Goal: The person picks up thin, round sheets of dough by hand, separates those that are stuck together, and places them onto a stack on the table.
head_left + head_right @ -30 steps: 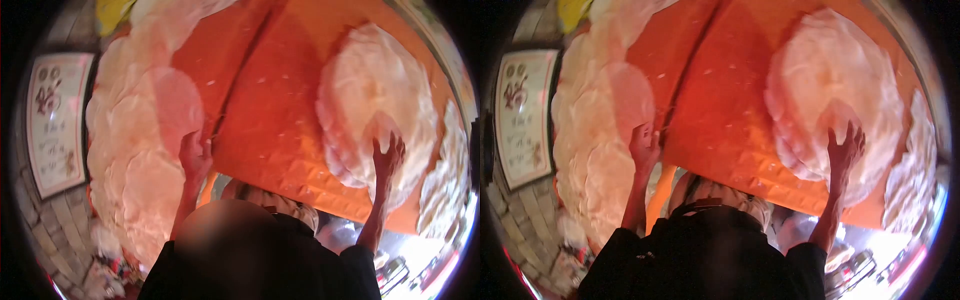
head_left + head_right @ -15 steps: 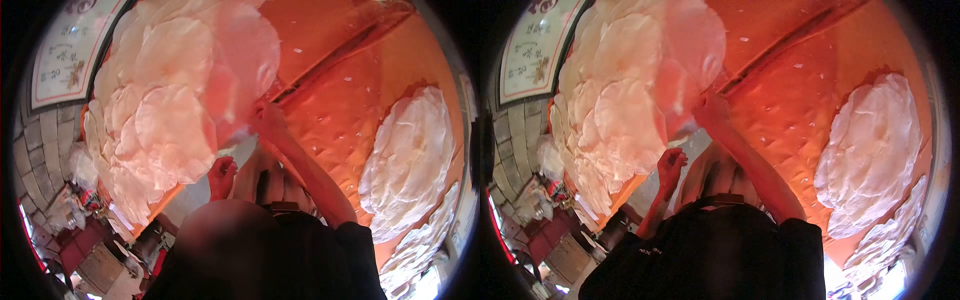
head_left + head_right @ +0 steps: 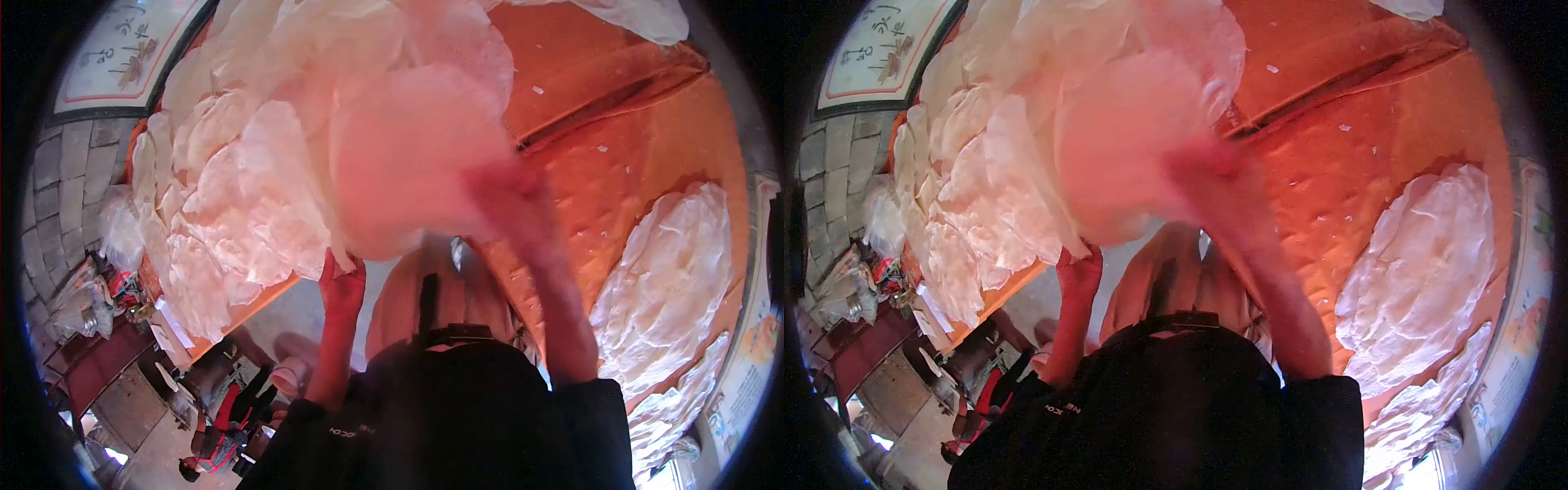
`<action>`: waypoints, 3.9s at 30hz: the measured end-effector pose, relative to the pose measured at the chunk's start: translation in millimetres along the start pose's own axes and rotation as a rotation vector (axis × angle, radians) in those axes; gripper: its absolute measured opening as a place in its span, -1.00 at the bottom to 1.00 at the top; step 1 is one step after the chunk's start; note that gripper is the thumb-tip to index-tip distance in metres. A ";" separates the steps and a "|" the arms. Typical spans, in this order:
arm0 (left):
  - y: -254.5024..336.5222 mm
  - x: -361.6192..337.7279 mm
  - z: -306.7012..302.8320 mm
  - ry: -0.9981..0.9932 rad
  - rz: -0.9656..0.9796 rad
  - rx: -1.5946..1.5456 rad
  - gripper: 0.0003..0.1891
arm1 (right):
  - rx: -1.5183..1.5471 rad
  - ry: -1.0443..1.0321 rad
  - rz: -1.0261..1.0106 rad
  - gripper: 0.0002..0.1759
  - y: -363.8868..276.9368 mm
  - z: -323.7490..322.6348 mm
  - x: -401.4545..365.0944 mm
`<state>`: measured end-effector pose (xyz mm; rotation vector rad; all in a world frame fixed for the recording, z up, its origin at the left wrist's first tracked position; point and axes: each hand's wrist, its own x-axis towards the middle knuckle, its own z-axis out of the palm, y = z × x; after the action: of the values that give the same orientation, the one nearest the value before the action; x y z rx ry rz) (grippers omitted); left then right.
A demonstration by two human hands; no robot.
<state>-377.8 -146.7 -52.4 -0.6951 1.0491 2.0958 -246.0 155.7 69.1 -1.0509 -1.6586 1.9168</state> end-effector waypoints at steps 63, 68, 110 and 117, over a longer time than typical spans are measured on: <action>-76.7 -79.3 252.6 -0.820 -0.338 0.733 -0.41 | -0.808 1.517 0.577 -0.50 119.0 -554.0 -381.1; -87.4 -73.8 254.2 -1.006 -0.099 1.048 -0.43 | -0.988 1.517 0.296 -0.45 113.9 -421.1 -314.3; -106.7 50.4 232.4 -1.067 1.127 2.457 -0.34 | -1.158 0.684 0.303 -0.30 105.9 -278.9 -260.8; -78.7 96.0 219.1 -1.306 1.233 2.181 -0.47 | -1.414 0.746 0.365 -0.36 143.5 -284.1 -284.7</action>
<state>-411.5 102.5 -40.5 2.2539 1.8897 0.2624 173.8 108.9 6.6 -2.2381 -2.2512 0.0023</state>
